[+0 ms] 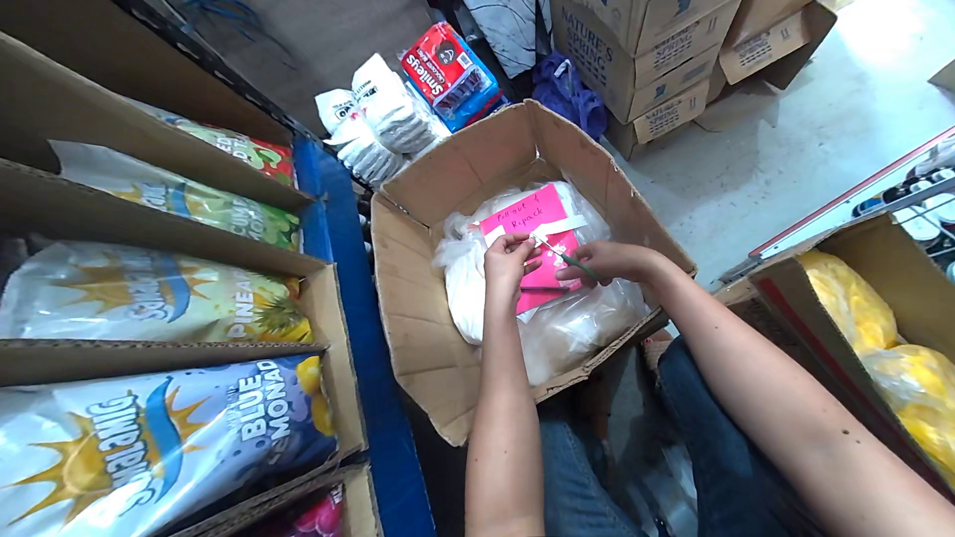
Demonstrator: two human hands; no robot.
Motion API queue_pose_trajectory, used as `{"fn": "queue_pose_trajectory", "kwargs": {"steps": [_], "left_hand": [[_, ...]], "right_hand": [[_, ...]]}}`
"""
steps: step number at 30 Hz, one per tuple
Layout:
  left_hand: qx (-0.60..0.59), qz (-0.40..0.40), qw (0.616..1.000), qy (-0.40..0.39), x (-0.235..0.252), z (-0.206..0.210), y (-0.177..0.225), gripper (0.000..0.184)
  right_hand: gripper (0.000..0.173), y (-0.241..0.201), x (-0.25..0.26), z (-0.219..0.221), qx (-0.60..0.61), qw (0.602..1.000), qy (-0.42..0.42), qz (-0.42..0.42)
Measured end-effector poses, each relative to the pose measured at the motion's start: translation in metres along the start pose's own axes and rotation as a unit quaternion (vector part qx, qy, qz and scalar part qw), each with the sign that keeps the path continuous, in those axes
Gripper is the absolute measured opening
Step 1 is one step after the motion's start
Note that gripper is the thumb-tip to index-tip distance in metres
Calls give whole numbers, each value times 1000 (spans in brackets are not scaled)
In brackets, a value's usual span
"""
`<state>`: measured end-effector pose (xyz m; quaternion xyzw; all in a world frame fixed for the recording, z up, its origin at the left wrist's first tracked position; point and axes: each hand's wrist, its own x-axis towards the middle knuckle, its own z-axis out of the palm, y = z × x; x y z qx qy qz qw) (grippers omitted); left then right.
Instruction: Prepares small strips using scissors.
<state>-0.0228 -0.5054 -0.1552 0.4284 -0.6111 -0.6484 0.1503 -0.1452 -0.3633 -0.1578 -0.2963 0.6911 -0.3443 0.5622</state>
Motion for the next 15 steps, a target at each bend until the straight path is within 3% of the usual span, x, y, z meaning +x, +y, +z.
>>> {"fn": "queue_pose_trajectory", "kwargs": {"steps": [15], "left_hand": [[-19, 11, 1000, 19, -1, 1, 0, 25]], "right_hand": [[41, -3, -2, 1, -8, 1000, 7, 10]]}}
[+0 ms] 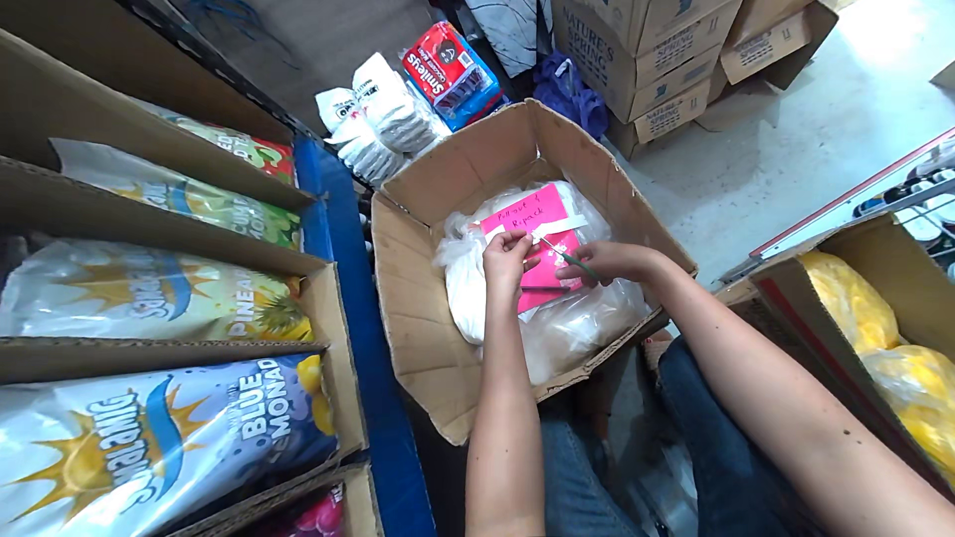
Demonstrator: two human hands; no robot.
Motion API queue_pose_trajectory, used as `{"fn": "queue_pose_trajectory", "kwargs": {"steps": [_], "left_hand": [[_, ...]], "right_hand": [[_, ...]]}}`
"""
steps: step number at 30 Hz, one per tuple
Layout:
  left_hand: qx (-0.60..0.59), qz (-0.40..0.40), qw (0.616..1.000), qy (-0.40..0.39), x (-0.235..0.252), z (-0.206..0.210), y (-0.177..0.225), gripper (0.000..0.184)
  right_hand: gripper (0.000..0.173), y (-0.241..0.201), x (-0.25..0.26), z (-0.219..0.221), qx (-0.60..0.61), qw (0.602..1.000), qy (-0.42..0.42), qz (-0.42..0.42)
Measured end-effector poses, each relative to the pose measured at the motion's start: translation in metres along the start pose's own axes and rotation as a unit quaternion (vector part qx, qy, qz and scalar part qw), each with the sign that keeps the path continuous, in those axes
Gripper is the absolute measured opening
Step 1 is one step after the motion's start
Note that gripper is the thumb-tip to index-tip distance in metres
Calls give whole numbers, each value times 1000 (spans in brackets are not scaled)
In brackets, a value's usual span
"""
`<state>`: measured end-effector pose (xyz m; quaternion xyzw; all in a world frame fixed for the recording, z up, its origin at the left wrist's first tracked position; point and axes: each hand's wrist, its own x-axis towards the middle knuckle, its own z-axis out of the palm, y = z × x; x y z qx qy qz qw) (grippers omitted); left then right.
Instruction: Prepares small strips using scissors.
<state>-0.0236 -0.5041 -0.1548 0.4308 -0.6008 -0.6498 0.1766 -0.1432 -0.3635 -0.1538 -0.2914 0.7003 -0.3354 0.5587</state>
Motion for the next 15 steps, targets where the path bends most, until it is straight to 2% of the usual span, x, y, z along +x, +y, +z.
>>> {"fn": "queue_pose_trajectory", "kwargs": {"steps": [15], "left_hand": [[3, -11, 1000, -21, -1, 3, -1, 25]], "right_hand": [[37, 5, 4, 0, 16, 1000, 7, -17]]}}
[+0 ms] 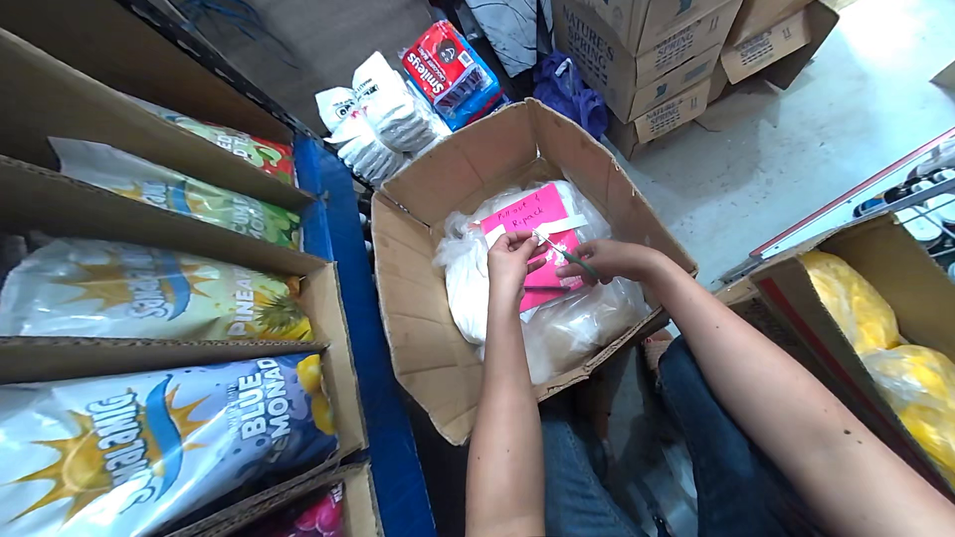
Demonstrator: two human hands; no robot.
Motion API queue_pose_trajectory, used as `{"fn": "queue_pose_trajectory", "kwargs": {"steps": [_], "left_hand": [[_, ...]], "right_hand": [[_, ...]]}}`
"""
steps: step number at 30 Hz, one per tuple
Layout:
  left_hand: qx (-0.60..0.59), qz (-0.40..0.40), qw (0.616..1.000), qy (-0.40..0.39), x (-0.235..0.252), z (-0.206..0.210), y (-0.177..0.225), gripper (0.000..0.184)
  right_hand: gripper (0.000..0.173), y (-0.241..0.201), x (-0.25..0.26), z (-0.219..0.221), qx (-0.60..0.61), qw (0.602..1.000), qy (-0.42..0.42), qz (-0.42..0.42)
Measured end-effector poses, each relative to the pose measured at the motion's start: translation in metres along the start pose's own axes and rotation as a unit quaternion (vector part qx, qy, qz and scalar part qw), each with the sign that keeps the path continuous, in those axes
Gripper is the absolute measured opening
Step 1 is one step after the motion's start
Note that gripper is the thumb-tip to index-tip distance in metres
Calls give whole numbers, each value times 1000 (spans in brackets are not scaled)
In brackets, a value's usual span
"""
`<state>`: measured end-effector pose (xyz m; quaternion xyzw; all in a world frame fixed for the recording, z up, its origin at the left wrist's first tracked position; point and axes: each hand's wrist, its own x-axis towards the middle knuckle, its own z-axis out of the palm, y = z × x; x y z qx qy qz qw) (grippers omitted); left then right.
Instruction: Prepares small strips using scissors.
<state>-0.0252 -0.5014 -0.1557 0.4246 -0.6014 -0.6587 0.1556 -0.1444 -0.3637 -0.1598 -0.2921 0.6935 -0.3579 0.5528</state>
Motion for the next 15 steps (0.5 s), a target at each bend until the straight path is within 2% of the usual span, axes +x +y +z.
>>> {"fn": "queue_pose_trajectory", "kwargs": {"steps": [11, 15], "left_hand": [[6, -11, 1000, -4, 0, -1, 0, 27], [15, -16, 1000, -5, 3, -4, -2, 28]], "right_hand": [[30, 5, 4, -2, 4, 1000, 3, -13], [34, 2, 0, -1, -8, 1000, 3, -4]]}}
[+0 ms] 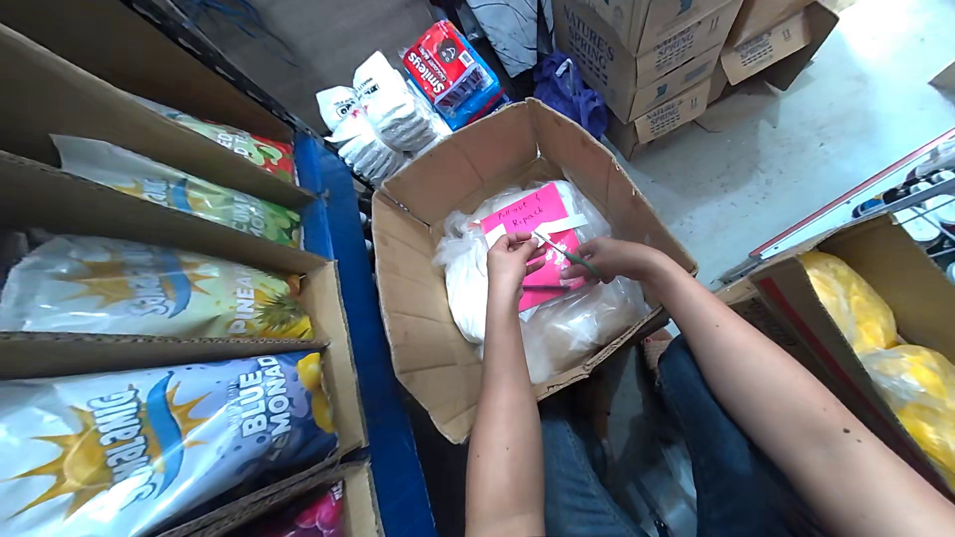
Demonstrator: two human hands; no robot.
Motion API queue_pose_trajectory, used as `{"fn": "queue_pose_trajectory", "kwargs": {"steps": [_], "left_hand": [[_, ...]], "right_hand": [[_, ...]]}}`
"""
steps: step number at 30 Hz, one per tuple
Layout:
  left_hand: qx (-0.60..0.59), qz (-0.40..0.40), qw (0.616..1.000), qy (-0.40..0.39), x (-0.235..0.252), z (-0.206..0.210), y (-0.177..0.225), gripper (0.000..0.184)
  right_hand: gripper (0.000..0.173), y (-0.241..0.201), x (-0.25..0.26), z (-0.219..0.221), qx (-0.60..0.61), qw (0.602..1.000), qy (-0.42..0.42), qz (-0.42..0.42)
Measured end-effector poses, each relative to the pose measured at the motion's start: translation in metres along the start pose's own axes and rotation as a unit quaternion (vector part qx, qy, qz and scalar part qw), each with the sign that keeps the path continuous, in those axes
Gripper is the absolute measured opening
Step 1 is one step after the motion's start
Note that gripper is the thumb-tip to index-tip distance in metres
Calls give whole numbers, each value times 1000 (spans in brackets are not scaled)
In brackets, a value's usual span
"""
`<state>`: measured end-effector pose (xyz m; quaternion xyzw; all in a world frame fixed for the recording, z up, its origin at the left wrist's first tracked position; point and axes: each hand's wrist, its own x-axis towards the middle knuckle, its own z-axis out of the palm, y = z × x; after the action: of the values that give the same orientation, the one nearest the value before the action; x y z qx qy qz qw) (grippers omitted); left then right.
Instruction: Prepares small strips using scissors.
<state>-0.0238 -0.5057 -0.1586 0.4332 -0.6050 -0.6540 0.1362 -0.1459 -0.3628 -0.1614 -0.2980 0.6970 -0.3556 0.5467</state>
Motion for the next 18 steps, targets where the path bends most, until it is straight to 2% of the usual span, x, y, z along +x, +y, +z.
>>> {"fn": "queue_pose_trajectory", "kwargs": {"steps": [4, 10, 18], "left_hand": [[17, -11, 1000, 11, 3, -1, -4, 29], [114, -34, 993, 4, 17, 5, -25, 28], [155, -43, 987, -23, 29, 3, -43, 31]], "right_hand": [[41, -1, -1, 1, -11, 1000, -8, 26], [41, 4, 6, 1, -24, 998, -2, 54], [42, 5, 6, -1, -31, 996, -7, 78]]}}
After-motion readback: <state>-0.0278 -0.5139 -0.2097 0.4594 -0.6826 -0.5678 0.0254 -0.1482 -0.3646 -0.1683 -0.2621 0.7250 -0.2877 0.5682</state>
